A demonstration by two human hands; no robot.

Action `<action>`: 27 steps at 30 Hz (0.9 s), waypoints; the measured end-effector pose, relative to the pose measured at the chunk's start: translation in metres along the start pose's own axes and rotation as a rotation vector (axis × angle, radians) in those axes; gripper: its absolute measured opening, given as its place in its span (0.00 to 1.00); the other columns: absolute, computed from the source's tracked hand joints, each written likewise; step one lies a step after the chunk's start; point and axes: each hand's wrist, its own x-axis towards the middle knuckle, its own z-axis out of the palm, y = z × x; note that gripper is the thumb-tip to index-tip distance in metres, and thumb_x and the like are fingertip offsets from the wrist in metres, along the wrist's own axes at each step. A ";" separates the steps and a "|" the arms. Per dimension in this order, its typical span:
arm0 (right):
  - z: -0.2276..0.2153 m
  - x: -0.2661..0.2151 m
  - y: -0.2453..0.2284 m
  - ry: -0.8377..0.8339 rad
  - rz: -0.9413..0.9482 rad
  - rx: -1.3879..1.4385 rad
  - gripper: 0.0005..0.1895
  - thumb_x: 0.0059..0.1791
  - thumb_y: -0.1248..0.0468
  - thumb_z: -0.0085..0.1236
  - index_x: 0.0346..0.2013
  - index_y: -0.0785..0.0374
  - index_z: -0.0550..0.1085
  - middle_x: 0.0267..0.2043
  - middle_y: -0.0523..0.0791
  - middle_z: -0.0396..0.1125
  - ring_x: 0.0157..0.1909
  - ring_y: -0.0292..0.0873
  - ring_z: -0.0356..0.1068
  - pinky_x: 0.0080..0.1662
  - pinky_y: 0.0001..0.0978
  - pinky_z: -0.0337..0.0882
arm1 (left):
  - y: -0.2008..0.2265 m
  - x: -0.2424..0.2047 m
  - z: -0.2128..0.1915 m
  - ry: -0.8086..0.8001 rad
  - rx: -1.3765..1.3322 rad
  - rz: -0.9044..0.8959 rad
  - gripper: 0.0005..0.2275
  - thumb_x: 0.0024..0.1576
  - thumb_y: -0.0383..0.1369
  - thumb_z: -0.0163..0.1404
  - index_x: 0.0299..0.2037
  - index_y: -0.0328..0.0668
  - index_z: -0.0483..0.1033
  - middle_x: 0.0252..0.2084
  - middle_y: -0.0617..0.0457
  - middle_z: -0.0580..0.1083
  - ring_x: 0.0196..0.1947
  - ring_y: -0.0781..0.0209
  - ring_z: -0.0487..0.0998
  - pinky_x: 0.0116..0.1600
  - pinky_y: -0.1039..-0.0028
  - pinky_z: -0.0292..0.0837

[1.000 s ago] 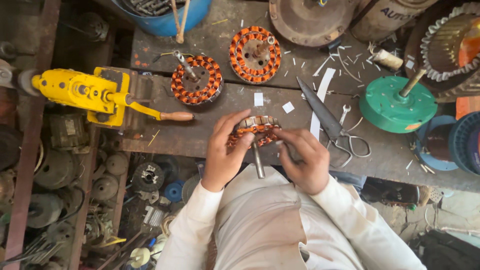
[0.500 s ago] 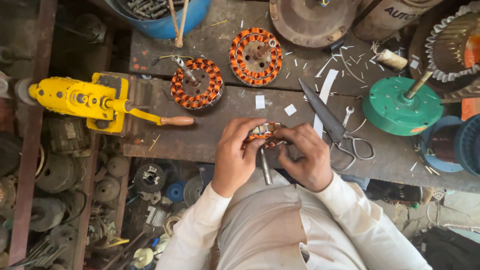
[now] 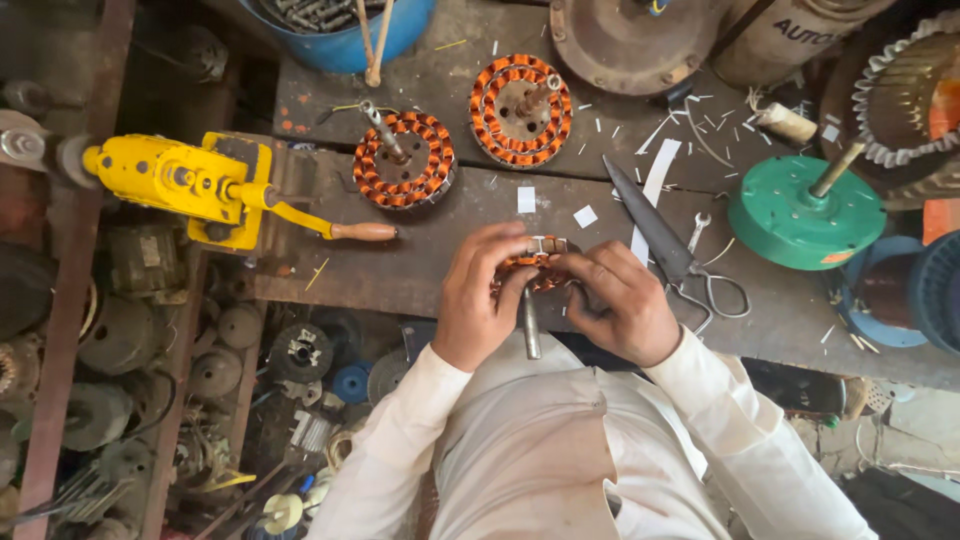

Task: The person sits cross-legged on the floor and insulates the slots of a motor stator. They cut small rectangular pieces from a white strip using scissors and insert them into the stator slots between the copper windings.

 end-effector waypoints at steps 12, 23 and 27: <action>0.009 -0.007 -0.036 0.272 0.120 -0.079 0.14 0.46 0.78 0.64 0.44 0.63 0.78 0.49 0.49 0.74 0.48 0.46 0.78 0.47 0.34 0.78 | -0.008 -0.011 0.006 0.106 0.071 0.004 0.12 0.56 0.17 0.56 0.46 0.41 0.73 0.55 0.46 0.73 0.52 0.44 0.77 0.55 0.62 0.76; 0.015 -0.001 -0.038 0.232 -0.095 -0.223 0.17 0.41 0.77 0.69 0.44 0.68 0.76 0.46 0.51 0.71 0.46 0.51 0.76 0.45 0.37 0.77 | 0.002 -0.027 0.015 0.107 0.204 0.107 0.15 0.49 0.16 0.53 0.45 0.42 0.75 0.55 0.46 0.74 0.52 0.43 0.77 0.55 0.57 0.70; 0.011 -0.005 -0.034 0.166 -0.207 -0.289 0.19 0.39 0.75 0.70 0.43 0.68 0.77 0.44 0.51 0.71 0.44 0.52 0.76 0.44 0.39 0.77 | 0.001 -0.034 0.015 0.120 0.191 0.155 0.16 0.48 0.16 0.53 0.45 0.41 0.75 0.55 0.45 0.73 0.53 0.42 0.76 0.56 0.54 0.70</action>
